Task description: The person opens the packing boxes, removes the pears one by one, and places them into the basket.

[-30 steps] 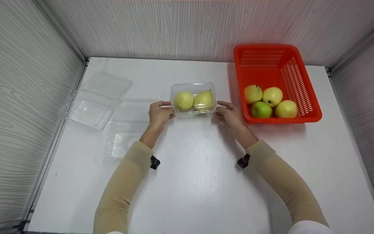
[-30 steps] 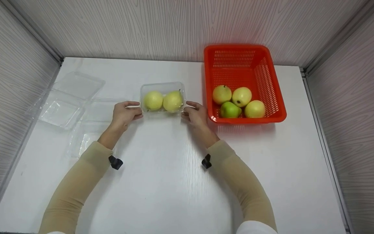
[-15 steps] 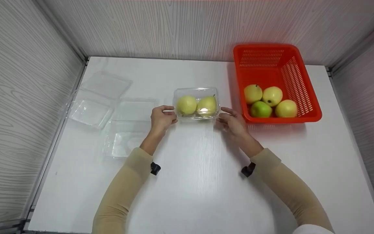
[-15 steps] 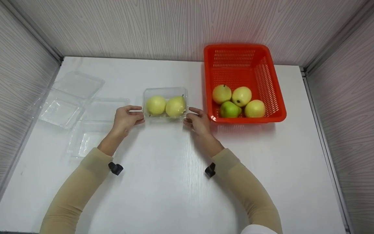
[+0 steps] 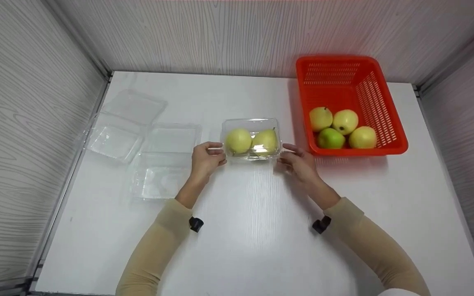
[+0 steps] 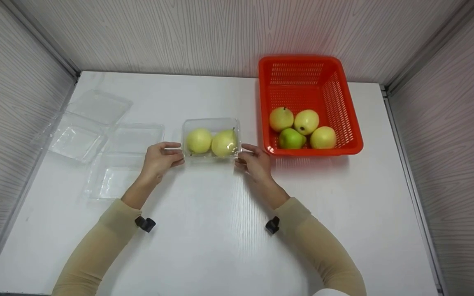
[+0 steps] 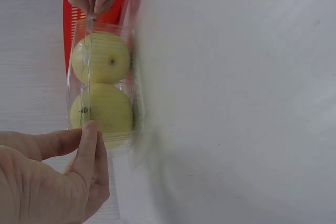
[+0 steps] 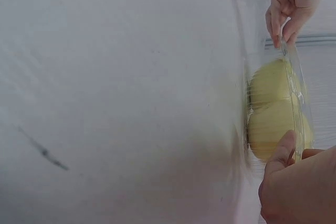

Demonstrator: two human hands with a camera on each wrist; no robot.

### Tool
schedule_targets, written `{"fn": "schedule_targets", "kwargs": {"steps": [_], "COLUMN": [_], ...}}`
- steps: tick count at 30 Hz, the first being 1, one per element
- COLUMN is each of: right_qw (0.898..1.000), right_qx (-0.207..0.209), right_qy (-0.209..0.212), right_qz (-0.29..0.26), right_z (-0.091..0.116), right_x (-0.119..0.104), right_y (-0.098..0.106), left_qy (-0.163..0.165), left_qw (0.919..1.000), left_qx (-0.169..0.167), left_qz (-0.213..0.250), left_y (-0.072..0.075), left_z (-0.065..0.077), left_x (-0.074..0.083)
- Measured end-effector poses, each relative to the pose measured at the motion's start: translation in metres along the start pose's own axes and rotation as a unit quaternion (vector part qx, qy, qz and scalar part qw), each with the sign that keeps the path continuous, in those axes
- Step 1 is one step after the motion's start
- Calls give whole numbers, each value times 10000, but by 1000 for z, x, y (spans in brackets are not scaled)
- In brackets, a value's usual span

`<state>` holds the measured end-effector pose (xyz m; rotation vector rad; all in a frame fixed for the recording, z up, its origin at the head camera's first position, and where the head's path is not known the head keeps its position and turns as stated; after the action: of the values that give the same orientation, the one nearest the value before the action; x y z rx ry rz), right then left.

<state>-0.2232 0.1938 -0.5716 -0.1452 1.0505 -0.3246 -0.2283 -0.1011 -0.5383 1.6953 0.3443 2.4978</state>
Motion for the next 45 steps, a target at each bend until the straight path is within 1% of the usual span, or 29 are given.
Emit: {"fn": "schedule_targets", "kwargs": {"steps": [5, 12, 19, 27, 33, 39, 45], "right_qw": [9999, 9990, 9977, 9972, 9976, 9975, 9981], "right_qx": [-85, -285, -373, -416, -351, -319, -298], "right_qy": [41, 158, 170, 248, 240, 219, 209], "right_qz": [124, 313, 546, 565, 553, 595, 492], "right_z": [7, 16, 27, 38, 46, 54, 58], "right_x": [2, 3, 8, 15, 19, 24, 28], "right_y": [4, 9, 13, 16, 20, 21, 21], "left_qy": [-74, 31, 13, 9, -1, -15, 21], "left_qw": [9999, 9999, 9994, 9987, 9986, 9992, 9993], "left_qx": [-30, -128, -206, -253, -300, -275, -270], "left_qz": [103, 38, 261, 437, 442, 302, 252], "left_y": [-1, -2, -3, -3, -3, -2, 0], "left_z": [7, 17, 30, 42, 48, 51, 55], "left_x": [-3, -10, -19, -26, -30, -34, -36]}}
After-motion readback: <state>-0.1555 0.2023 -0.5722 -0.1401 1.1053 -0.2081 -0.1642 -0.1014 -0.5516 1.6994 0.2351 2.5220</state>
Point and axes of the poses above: each hand's wrist, its own z-axis away from the middle knuckle, its own y-axis out of the back of the hand, x = y × z, the point moved 9 cm from there along -z, towards the middle knuckle, and after that the axes turned 9 degrees about -z, right-handed, at the moved point
